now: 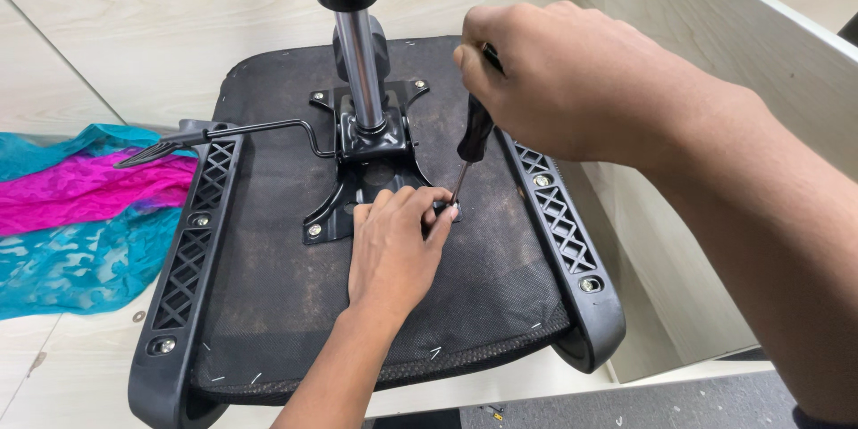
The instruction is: The person uses a screwdriver to remove screws from the underside of an office chair seat, detaching the metal mounting plate from the seat base.
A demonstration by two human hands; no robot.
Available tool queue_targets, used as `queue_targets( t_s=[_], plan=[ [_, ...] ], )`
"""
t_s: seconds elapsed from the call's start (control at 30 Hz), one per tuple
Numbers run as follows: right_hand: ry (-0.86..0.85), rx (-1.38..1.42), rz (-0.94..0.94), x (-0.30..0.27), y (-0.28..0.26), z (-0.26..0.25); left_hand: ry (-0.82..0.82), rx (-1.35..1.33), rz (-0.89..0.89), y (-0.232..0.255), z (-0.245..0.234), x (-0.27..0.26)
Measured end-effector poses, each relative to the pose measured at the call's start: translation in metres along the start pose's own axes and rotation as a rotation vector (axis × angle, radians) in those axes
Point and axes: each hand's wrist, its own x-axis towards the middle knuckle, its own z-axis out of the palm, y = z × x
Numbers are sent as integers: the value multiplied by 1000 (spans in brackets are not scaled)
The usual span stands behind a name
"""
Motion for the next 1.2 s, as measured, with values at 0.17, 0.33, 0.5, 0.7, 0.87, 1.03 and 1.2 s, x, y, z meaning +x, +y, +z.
queue_targets(
  t_s=[0.17, 0.33, 0.5, 0.7, 0.87, 1.03, 1.2],
  plan=[
    [-7, 9, 50, -6, -2, -3, -9, 0, -8, 1, 0, 0],
    [-75, 20, 167, -5, -5, -4, 6, 7, 13, 1, 1, 0],
    [-53, 70, 16, -7, 1, -6, 17, -8, 8, 0, 0, 0],
    [-88, 46, 176, -4, -4, -6, 20, -9, 7, 0, 1, 0],
    [-116, -6, 167, 0, -8, -5, 9, -11, 33, -2, 0, -1],
    [67, 126, -132, -4, -4, -1, 17, -42, 58, -4, -2, -1],
    [-113, 38, 259, -10, -18, -3, -26, -39, 52, -5, -2, -1]
  ],
)
